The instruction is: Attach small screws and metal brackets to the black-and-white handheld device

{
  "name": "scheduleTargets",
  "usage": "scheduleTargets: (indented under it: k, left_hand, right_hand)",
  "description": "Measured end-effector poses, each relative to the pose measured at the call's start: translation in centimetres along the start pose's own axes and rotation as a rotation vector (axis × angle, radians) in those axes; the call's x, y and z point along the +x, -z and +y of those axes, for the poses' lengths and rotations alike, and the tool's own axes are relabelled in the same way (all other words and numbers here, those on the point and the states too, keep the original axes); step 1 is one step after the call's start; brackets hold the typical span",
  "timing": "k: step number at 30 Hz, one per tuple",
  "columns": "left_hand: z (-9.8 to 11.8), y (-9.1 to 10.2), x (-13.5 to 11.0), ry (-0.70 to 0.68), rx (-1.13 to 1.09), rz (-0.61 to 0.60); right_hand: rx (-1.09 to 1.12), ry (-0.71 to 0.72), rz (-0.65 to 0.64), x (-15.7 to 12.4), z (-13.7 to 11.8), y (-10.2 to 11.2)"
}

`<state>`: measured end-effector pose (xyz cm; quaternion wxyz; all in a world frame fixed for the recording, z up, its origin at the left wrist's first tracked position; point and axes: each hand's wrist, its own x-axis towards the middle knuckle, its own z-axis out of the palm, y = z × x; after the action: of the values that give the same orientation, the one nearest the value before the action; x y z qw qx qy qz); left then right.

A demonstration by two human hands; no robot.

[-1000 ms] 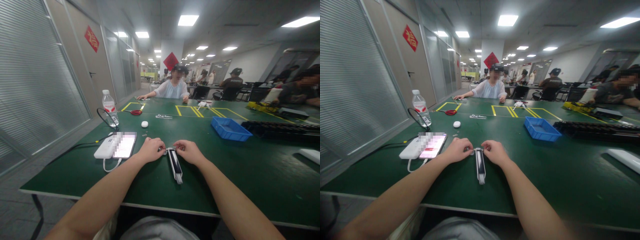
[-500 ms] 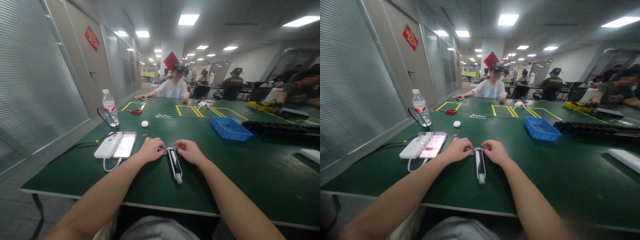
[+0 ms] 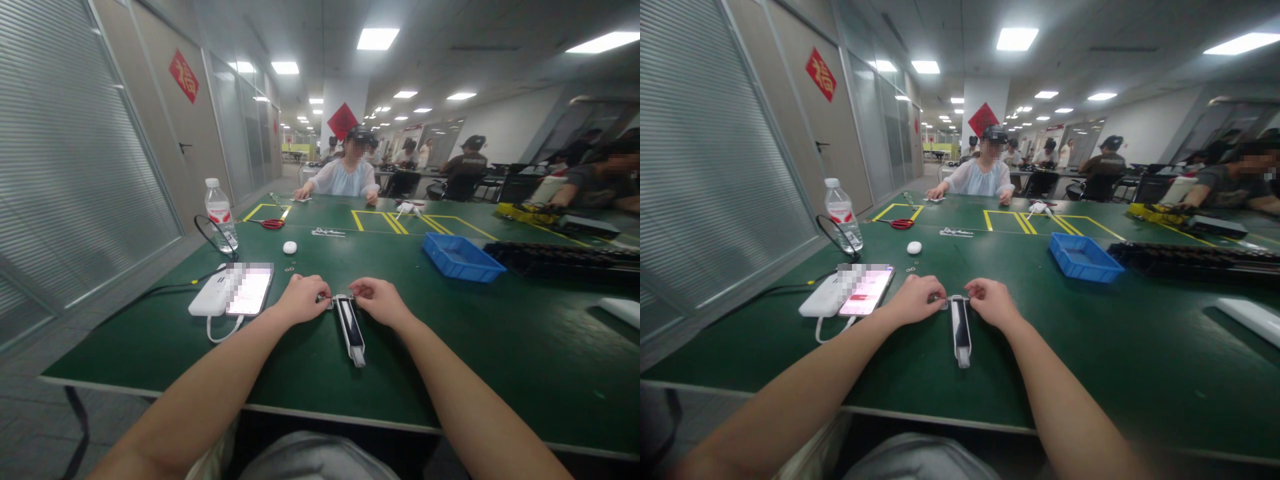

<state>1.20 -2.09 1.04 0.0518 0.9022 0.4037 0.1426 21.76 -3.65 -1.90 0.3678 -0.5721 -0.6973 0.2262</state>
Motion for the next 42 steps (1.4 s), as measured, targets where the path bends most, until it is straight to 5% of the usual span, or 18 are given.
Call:
scheduleTargets:
  k: [11,27,42]
  left_hand:
    - [0.0,0.0,-0.1,-0.006,-0.003,0.012]
    - [0.2,-0.2,-0.1,-0.016,0.01,0.036]
    - [0.4,-0.5,-0.2,-0.056,-0.058,0.021]
  right_hand:
    - [-0.024,-0.069,-0.006,-0.1,-0.4,-0.1]
    - [-0.354,-0.02,0.051,-1.3,-3.1,-2.2]
    - [-0.318,-0.125,0.076,-0.8,-3.0,-2.1]
